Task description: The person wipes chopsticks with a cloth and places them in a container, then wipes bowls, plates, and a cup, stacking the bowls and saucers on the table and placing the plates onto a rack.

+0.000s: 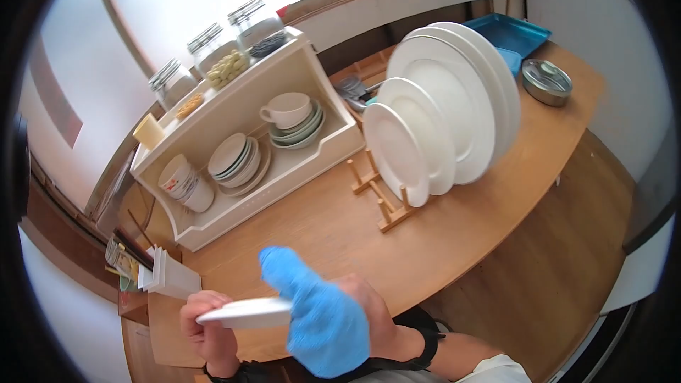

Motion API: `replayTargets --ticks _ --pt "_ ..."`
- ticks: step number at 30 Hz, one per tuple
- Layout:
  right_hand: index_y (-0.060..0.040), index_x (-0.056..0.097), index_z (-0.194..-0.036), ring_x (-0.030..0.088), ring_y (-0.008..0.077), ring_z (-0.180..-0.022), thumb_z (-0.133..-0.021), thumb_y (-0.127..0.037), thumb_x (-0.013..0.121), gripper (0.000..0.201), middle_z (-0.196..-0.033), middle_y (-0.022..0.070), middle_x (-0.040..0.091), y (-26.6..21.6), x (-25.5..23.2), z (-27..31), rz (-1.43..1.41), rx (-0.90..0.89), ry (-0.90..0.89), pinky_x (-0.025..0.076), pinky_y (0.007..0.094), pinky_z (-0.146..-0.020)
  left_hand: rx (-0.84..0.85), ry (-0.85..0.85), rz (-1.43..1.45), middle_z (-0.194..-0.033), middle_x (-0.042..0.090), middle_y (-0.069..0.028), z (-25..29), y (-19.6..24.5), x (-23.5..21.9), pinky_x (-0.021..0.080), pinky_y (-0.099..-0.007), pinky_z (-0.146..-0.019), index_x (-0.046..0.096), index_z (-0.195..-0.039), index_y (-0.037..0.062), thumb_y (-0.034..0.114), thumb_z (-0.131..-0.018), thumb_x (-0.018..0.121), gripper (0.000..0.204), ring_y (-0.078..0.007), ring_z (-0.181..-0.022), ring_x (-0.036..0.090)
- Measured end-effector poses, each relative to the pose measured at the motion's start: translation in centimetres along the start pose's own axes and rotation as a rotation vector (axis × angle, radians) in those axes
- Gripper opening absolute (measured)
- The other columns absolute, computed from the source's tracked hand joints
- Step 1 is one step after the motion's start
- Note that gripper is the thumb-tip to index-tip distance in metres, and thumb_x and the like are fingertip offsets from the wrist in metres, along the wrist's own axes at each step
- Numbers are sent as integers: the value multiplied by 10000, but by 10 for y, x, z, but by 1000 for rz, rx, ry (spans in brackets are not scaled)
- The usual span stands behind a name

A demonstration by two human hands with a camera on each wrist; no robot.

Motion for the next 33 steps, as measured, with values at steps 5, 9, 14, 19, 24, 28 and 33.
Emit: replayTargets --ticks 5,9,14,19,24,28,33 --pt "-9 530 -1105 620 321 -852 -736 -113 753 443 -1060 172 638 -13 -36 10 144 -397 55 498 387 -738 248 -496 -693 -900 646 -136 -40 23 55 503 -344 -687 600 -945 33 5 -773 670 188 -252 -751 606" --pt "-1 526 -1139 622 318 -860 -724 -104 751 483 -1069 179 636 -20 -67 21 373 -503 139 509 367 -717 387 -727 -866 -862 710 -78 -62 16 87 531 -330 -693 677 -916 48 -25 -686 692 242 -257 -774 653" --pt "29 500 -1227 656 243 -844 -758 30 655 495 -1097 168 619 -57 -109 4 -225 -195 61 551 324 -720 713 -630 -830 -892 709 -104 -109 10 120 532 -356 -738 657 -928 40 -19 -733 675 205 -294 -814 651" --pt "36 481 -1269 630 182 -943 -773 146 487 508 -1264 160 535 -21 -137 15 -414 190 538 561 310 -803 809 -684 -806 -944 693 -107 -157 -6 152 515 -358 -764 642 -959 31 -32 -745 666 225 -299 -870 632" --pt "-4 471 -1267 605 191 -961 -781 126 478 504 -1115 101 576 -6 -120 18 -607 427 379 538 319 -813 814 -729 -771 -959 687 -89 -174 -28 183 513 -351 -767 646 -943 37 -47 -709 693 253 -285 -891 621" --pt "-42 580 -1114 616 198 -858 -751 61 562 378 -950 96 617 14 -115 19 -205 323 307 526 313 -750 789 -831 -752 -963 686 -56 -177 -47 202 519 -352 -765 655 -935 65 -54 -671 714 296 -273 -914 614" --pt "-97 662 -960 634 251 -704 -729 -109 680 232 -813 102 646 58 -115 46 59 162 233 522 336 -627 702 -967 -732 -981 689 -65 -179 -73 211 516 -359 -794 663 -966 70 -27 -709 718 280 -279 -931 613"
Point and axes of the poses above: each hand's wrist, its own z-axis away from the middle knuckle, its own x-axis out of the palm, y = z × x, the point moved 5 cm from there along -z, towards the middle knuckle
